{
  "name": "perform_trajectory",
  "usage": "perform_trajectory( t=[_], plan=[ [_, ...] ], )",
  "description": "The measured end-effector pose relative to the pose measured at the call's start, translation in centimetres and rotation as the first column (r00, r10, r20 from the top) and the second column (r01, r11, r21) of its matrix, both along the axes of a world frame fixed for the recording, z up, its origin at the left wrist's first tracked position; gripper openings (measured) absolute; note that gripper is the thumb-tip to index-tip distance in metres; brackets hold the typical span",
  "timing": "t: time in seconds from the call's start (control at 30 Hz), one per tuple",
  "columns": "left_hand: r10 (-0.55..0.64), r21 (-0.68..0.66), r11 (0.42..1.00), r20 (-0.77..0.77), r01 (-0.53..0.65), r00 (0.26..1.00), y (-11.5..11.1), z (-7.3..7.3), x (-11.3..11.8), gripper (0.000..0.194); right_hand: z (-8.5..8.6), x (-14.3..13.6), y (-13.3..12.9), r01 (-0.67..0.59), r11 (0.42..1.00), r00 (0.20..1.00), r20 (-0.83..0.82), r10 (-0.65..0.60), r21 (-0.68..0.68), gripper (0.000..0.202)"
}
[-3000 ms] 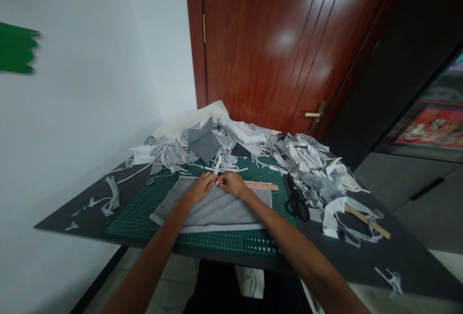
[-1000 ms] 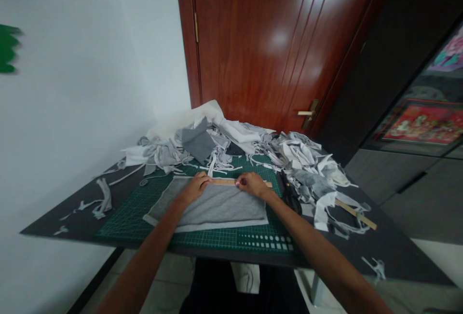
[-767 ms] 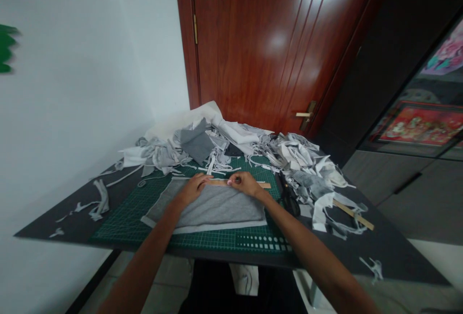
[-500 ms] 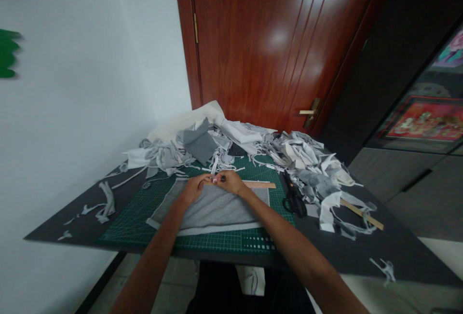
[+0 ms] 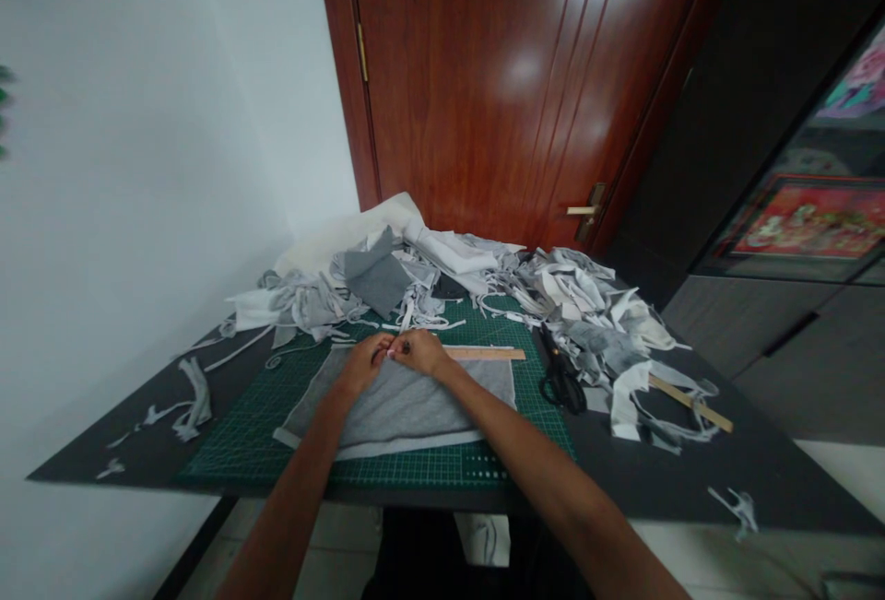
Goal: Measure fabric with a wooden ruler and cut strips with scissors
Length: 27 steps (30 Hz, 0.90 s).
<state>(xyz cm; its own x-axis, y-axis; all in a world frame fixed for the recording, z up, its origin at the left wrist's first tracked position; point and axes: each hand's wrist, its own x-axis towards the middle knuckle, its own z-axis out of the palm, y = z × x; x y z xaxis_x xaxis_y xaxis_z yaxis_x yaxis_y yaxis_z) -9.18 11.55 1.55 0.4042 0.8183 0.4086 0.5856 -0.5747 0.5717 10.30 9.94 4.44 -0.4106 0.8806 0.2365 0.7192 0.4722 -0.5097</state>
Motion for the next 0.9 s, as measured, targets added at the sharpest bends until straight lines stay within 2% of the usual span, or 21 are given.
perform_trajectory(
  t=[0.1,0.27,0.43,0.6,0.9],
  plan=[
    [0.019,-0.009,1.0,-0.016,-0.019,1.0,-0.1,0.2,-0.3,0.019,0.3,-0.5,-0.4,0.022,1.0,0.999,0.034,-0.022,0.001,0.017],
    [0.048,-0.016,0.999,-0.041,-0.048,0.998,0.0,0.3,-0.6,0.02,0.6,-1.4,-1.0,0.051,0.999,0.996,0.076,-0.051,0.005,0.019],
    [0.038,-0.016,0.999,-0.067,-0.039,0.997,0.1,0.4,-0.7,0.021,1.2,-0.9,-1.5,0.058,0.998,0.992,0.109,-0.058,0.003,0.019],
    [0.014,-0.008,1.0,-0.085,-0.015,0.996,0.2,0.5,-0.7,0.026,1.7,1.7,-2.0,0.086,0.996,0.987,0.138,-0.083,-0.012,0.017],
    [0.013,0.006,1.0,-0.09,-0.013,0.996,0.1,0.6,-0.6,0.031,1.5,9.0,-3.6,0.12,0.993,0.982,0.148,-0.117,-0.015,0.017]
  ],
)
